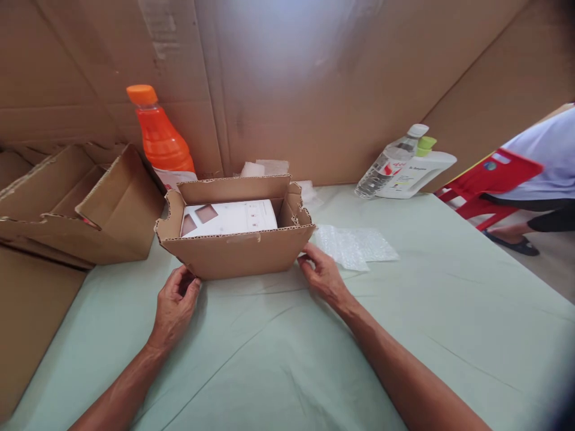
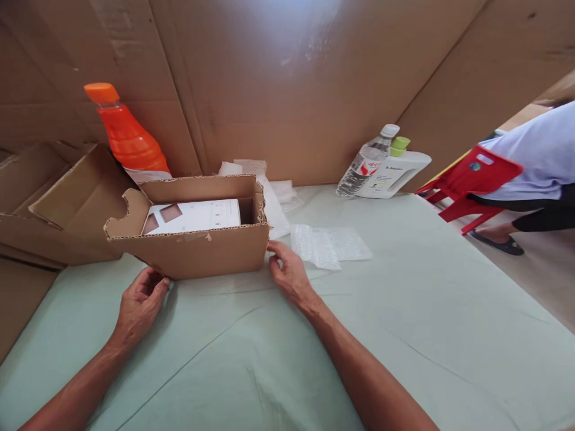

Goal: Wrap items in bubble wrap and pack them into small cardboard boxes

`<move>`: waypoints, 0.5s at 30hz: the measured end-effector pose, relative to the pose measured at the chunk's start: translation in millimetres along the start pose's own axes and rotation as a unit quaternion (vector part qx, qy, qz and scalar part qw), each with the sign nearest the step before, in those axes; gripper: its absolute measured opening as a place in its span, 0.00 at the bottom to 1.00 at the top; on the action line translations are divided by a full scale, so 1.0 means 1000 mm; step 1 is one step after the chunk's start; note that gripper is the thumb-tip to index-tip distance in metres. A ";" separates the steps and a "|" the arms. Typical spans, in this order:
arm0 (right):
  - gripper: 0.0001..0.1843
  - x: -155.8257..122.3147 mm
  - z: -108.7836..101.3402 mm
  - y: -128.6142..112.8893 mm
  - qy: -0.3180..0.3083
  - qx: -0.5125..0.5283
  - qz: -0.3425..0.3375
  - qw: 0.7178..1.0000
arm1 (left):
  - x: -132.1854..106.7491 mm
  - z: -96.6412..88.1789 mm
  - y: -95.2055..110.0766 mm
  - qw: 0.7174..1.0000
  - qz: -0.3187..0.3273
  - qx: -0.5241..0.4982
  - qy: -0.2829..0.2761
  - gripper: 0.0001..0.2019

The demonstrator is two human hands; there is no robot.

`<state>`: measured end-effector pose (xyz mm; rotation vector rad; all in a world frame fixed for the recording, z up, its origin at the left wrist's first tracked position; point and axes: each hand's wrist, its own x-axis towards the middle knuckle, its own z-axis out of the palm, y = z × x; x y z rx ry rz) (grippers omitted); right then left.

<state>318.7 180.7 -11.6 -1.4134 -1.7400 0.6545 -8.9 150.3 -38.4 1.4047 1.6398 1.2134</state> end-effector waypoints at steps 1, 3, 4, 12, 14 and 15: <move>0.22 0.010 -0.006 0.003 0.029 -0.028 -0.010 0.999 | -0.001 0.000 0.000 1.000 0.000 0.003 -0.003 0.17; 0.22 0.036 -0.016 0.008 0.085 -0.109 -0.020 0.990 | -0.001 0.000 0.000 1.000 0.000 0.010 -0.007 0.16; 0.24 0.050 -0.020 0.010 0.095 -0.161 -0.010 0.982 | -0.002 0.000 0.000 1.000 0.001 0.011 -0.009 0.16; 0.17 0.103 -0.059 -0.008 0.073 -0.326 0.070 0.940 | 0.001 0.001 -0.004 1.000 0.016 0.019 -0.003 0.19; 0.19 0.101 -0.068 -0.016 0.081 -0.344 0.067 0.933 | 0.002 0.002 -0.003 0.999 0.022 0.023 0.002 0.21; 0.20 0.100 -0.068 -0.018 0.071 -0.354 0.074 0.930 | 0.002 0.002 -0.003 0.999 0.025 0.021 0.005 0.21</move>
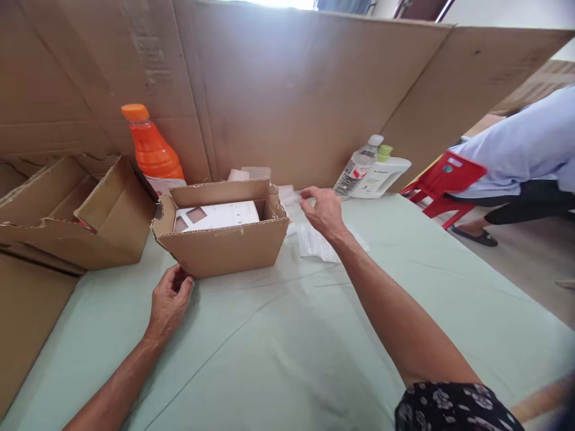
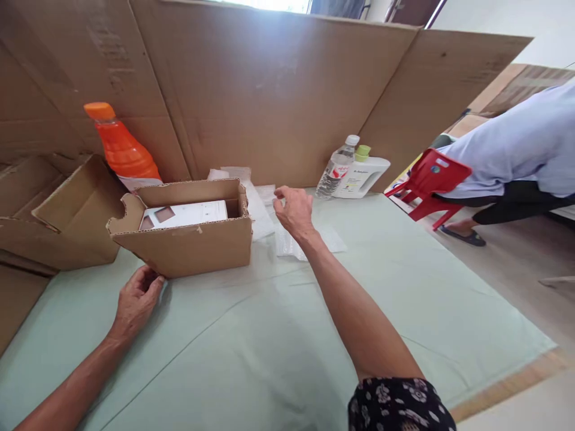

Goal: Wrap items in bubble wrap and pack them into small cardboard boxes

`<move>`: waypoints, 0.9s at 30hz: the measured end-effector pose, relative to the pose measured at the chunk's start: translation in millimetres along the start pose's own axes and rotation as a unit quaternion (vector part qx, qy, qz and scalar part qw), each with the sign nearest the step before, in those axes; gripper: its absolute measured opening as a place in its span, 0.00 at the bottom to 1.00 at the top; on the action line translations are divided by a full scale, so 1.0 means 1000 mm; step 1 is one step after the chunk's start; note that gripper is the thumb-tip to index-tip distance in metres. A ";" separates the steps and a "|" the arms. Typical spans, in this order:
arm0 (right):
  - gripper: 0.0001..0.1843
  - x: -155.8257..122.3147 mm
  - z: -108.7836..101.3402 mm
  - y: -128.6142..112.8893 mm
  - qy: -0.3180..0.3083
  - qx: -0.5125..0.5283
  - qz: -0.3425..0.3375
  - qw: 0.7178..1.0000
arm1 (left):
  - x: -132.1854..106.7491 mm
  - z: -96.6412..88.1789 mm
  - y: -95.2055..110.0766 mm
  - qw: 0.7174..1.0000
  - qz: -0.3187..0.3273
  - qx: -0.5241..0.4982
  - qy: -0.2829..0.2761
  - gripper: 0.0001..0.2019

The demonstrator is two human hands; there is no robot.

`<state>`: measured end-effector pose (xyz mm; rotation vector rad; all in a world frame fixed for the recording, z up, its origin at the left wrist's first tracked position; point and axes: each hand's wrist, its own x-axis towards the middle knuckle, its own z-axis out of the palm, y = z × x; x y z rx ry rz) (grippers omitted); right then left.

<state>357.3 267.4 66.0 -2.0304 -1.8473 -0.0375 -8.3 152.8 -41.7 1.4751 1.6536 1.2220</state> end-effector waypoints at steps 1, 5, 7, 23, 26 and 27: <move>0.21 0.000 0.001 -0.003 -0.020 -0.011 0.004 1.000 | 0.000 0.001 0.001 1.000 0.003 -0.005 0.002 0.21; 0.24 0.002 0.023 -0.028 -0.079 -0.024 0.025 0.996 | 0.000 0.003 0.003 0.999 0.022 -0.025 0.007 0.22; 0.21 0.003 0.028 -0.038 -0.072 -0.021 0.022 0.997 | 0.001 0.003 0.004 0.999 0.031 -0.028 0.009 0.21; 0.31 -0.120 0.018 -0.006 -0.125 0.269 -0.063 0.953 | -0.005 -0.004 0.015 0.997 0.010 -0.063 0.038 0.23; 0.23 -0.125 0.042 -0.034 -0.154 0.286 -0.048 0.945 | -0.003 -0.003 0.019 0.997 -0.024 -0.077 0.007 0.25; 0.19 -0.120 0.047 -0.040 -0.145 0.278 -0.042 0.949 | 0.000 -0.002 0.021 0.997 -0.027 -0.073 0.002 0.26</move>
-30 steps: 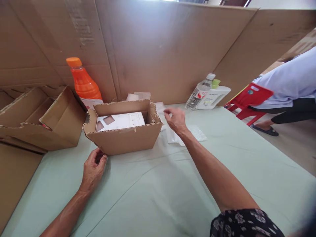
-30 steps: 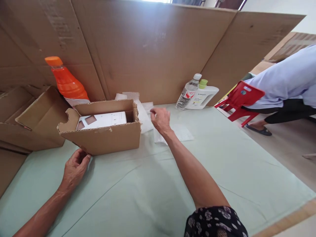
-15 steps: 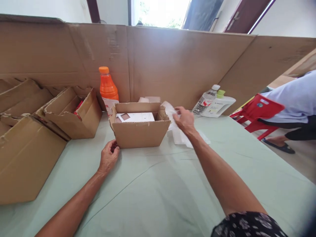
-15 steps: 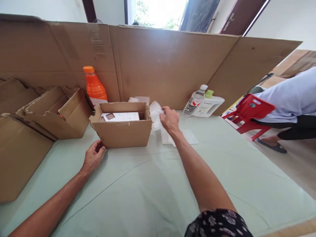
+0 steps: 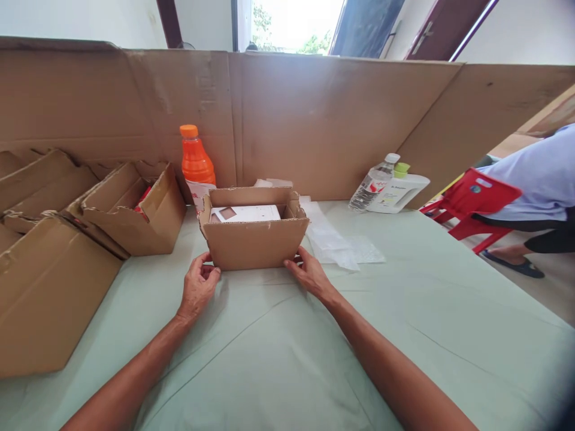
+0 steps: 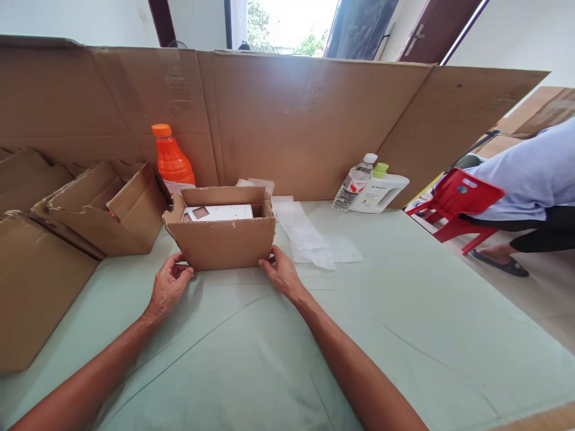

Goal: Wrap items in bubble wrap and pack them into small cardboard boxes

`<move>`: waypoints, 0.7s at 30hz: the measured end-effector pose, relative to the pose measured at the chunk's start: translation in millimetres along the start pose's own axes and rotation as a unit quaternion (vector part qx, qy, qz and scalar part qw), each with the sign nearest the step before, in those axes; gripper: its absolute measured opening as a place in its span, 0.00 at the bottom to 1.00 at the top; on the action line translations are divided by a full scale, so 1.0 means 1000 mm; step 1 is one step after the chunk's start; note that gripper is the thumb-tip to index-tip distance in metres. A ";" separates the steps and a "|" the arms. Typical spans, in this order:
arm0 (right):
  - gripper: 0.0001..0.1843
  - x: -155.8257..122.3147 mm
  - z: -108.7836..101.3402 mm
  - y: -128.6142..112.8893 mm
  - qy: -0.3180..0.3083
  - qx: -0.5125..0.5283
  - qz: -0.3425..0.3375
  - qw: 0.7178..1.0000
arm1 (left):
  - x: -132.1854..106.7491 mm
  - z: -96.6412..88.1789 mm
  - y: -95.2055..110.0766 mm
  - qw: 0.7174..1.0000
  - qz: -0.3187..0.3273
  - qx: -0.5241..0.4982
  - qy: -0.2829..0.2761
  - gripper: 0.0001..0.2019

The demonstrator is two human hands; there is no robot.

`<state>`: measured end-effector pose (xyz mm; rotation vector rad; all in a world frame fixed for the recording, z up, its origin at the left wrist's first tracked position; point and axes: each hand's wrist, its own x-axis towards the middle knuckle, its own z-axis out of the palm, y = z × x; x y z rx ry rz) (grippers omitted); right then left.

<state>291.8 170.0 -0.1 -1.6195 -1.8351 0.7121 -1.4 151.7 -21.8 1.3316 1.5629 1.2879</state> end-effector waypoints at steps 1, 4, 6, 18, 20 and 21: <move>0.17 0.009 0.004 -0.002 0.012 -0.009 0.004 1.000 | 0.005 0.001 0.002 1.000 -0.002 0.007 -0.003 0.28; 0.15 0.034 0.005 -0.003 0.026 -0.026 0.010 0.999 | 0.026 0.006 0.011 1.000 -0.013 0.024 -0.015 0.31; 0.16 0.042 -0.002 -0.002 0.030 -0.043 0.008 0.999 | 0.039 0.009 0.016 0.999 -0.016 0.025 -0.018 0.32; 0.22 0.035 -0.076 0.052 0.069 -0.331 0.067 0.939 | -0.044 -0.040 -0.003 0.990 -0.061 0.088 -0.089 0.30; 0.20 0.039 -0.081 0.045 0.086 -0.332 0.072 0.937 | -0.052 -0.045 -0.002 0.992 -0.036 0.082 -0.088 0.27; 0.21 0.038 -0.085 0.040 0.094 -0.333 0.069 0.936 | -0.054 -0.047 0.000 0.993 -0.023 0.080 -0.085 0.25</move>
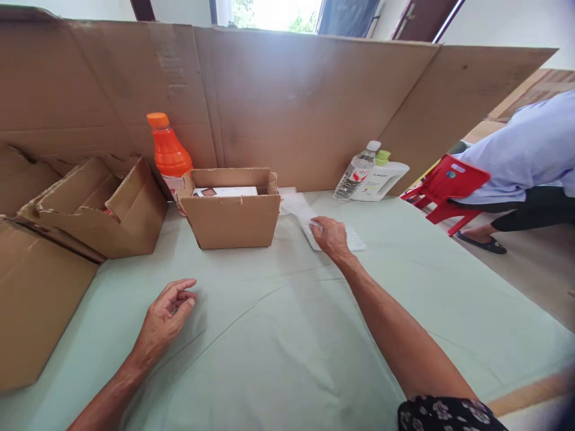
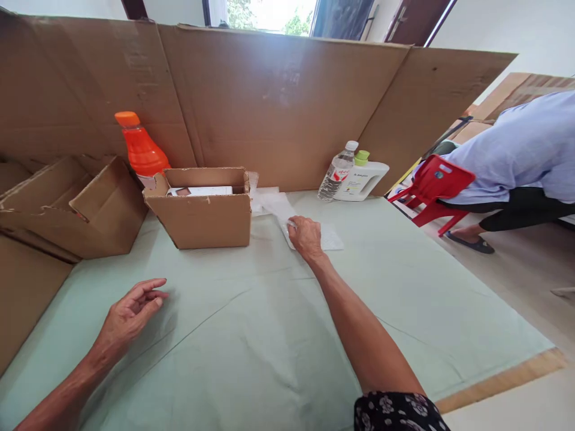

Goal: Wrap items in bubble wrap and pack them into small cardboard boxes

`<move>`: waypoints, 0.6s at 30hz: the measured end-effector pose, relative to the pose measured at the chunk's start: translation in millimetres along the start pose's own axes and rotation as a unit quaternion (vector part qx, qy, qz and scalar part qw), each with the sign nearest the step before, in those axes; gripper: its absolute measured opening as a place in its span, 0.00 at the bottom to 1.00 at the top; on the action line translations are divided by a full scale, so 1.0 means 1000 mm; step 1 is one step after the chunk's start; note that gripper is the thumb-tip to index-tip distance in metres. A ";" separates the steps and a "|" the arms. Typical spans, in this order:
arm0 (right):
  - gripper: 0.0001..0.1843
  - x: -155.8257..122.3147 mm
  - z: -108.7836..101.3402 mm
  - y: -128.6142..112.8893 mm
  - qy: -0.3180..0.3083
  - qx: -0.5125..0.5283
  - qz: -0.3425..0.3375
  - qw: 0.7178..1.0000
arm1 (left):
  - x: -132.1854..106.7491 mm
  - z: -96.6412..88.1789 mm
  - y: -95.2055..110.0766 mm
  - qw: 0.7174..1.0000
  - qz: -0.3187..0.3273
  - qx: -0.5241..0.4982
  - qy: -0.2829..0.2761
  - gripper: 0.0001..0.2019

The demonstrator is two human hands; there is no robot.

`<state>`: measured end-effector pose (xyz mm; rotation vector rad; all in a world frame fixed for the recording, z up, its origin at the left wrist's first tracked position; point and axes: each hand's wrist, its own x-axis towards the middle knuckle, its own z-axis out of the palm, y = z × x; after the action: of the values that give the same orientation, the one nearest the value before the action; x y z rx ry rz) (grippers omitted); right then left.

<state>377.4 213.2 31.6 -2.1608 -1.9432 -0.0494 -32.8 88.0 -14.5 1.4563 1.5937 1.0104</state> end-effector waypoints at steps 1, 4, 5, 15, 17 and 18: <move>0.22 -0.002 -0.007 0.000 0.008 -0.001 -0.004 1.000 | -0.002 -0.002 0.001 1.000 0.012 0.001 0.004 0.24; 0.21 -0.016 -0.027 0.003 0.002 -0.004 -0.033 0.999 | -0.002 -0.007 0.005 0.999 0.032 0.004 0.005 0.21; 0.20 -0.022 -0.031 0.004 -0.010 -0.005 -0.045 0.999 | -0.001 -0.007 0.006 0.999 0.036 0.003 0.005 0.21; 0.33 -0.023 -0.020 -0.057 -0.072 0.244 -0.100 0.962 | 0.086 0.020 0.040 0.993 0.040 -0.056 0.091 0.37; 0.31 -0.016 -0.008 -0.078 -0.094 0.277 -0.108 0.950 | 0.102 0.033 0.044 0.993 0.039 -0.069 0.087 0.38; 0.29 -0.013 -0.002 -0.085 -0.098 0.279 -0.111 0.949 | 0.106 0.040 0.045 0.993 0.042 -0.073 0.083 0.37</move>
<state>292.3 208.1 44.4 -1.6215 -1.9833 0.6217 12.7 198.5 8.2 1.3791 1.5481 1.2997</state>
